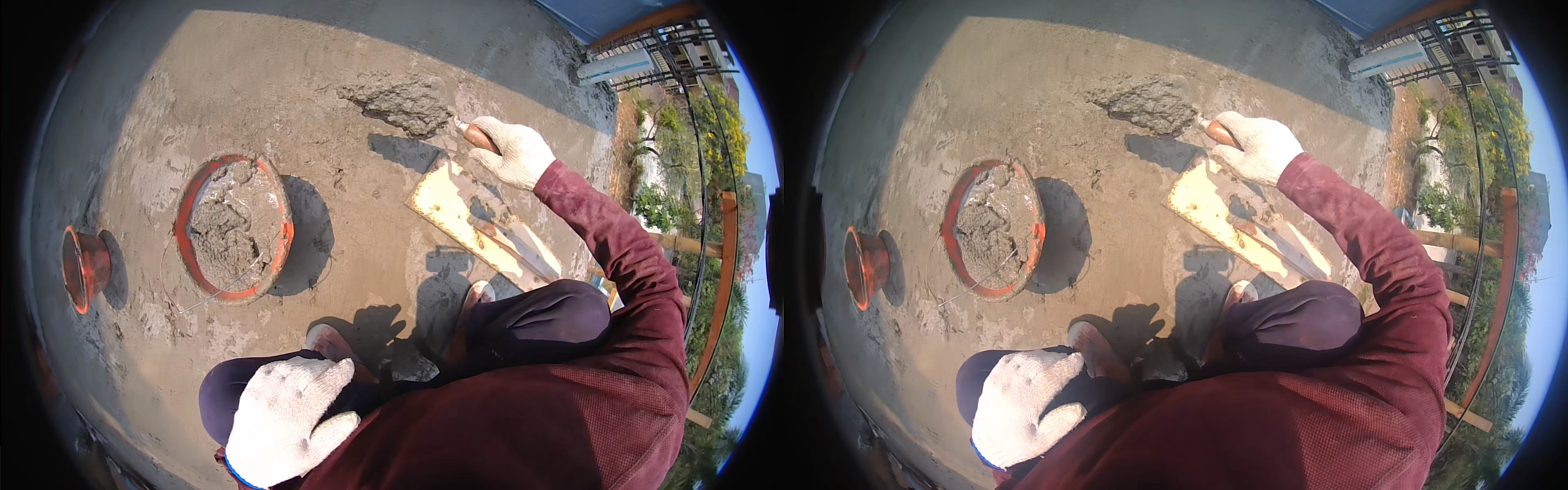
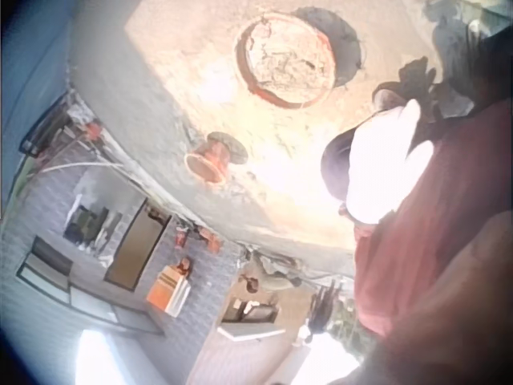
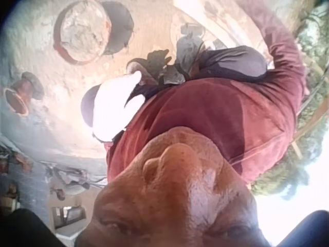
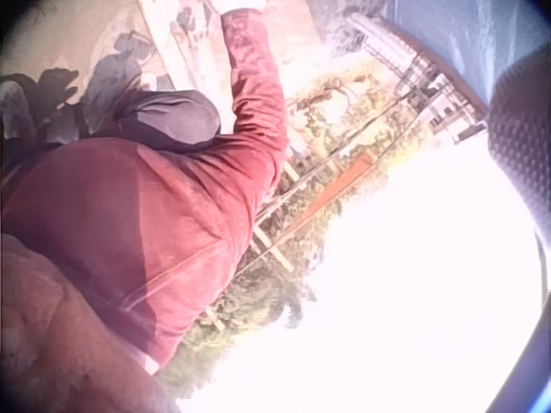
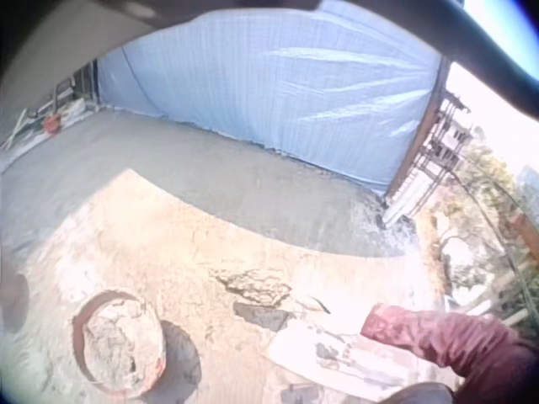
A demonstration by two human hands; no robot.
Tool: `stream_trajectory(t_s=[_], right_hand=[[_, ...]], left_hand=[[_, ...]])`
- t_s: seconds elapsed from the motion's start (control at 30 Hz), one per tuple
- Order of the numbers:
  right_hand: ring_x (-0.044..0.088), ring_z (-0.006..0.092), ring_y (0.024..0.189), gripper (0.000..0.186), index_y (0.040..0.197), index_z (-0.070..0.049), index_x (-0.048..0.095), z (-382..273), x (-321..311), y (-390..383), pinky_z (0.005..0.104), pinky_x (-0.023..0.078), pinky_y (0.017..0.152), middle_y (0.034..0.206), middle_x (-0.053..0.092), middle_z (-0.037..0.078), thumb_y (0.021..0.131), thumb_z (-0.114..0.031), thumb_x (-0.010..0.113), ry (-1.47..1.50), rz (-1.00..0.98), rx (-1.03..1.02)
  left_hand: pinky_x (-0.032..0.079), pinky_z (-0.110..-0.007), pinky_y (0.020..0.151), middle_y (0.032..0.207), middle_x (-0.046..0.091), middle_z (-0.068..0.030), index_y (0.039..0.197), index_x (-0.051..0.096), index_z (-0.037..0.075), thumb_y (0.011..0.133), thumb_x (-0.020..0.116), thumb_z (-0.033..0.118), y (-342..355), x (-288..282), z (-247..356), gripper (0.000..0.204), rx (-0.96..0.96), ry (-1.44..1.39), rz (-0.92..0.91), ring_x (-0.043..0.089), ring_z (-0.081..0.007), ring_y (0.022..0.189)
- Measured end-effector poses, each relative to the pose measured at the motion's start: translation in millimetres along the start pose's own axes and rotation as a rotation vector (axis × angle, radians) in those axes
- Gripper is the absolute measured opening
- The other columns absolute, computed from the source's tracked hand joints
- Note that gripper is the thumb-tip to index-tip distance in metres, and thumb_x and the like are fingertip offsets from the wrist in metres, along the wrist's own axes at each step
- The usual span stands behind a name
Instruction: The person scoops wet concrete from a bucket using a trowel and spreads it onto a circular floor surface. They then use a wooden float to smooth the concrete, repeating the process to level the area.
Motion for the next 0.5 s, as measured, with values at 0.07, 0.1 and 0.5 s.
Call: stream_trajectory(t_s=[0.07, 0.1, 0.5], right_hand=[[0.073, 0.0385, 0.095, 0.033, 0.127, -0.016, 0.061, 40, 7, -5, 0.0472, 0.058, 0.081, 0.105, 0.073, 0.018, 0.097, -0.030, 0.068, -0.327, 0.060, 0.045], [0.073, 0.0388, 0.095, 0.031, 0.125, -0.015, 0.060, 53, 11, -9, 0.0492, 0.057, 0.081, 0.105, 0.074, 0.017, 0.099, -0.031, 0.066, -0.317, 0.118, 0.057], [0.073, 0.0425, 0.099, 0.032, 0.129, -0.010, 0.056, 137, 68, 6, 0.0548, 0.058, 0.085, 0.110, 0.073, 0.022, 0.108, -0.034, 0.054, -0.171, -0.258, 0.188]], left_hand=[[0.051, -0.048, 0.095, 0.122, 0.072, -0.0160, 0.134, 0.068, 0.006, 0.084, 0.081, 0.030, 9, 3, 4, 0.057, -0.010, 0.020, 0.002, 0.068, -0.0373, 0.107], [0.051, -0.048, 0.095, 0.123, 0.072, -0.0161, 0.134, 0.068, 0.006, 0.084, 0.081, 0.029, 15, 3, 6, 0.057, -0.011, -0.032, -0.010, 0.068, -0.0381, 0.107], [0.051, -0.053, 0.092, 0.110, 0.073, -0.0209, 0.133, 0.069, 0.007, 0.089, 0.074, 0.034, 99, 18, 29, 0.051, -0.306, 0.062, -0.191, 0.066, -0.0455, 0.105]])
Point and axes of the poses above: each hand's wrist, its own y-axis towards the middle knuckle, its own x-axis out of the palm, z = x × y, the point moved 3 cm from there along y, towards the middle knuckle
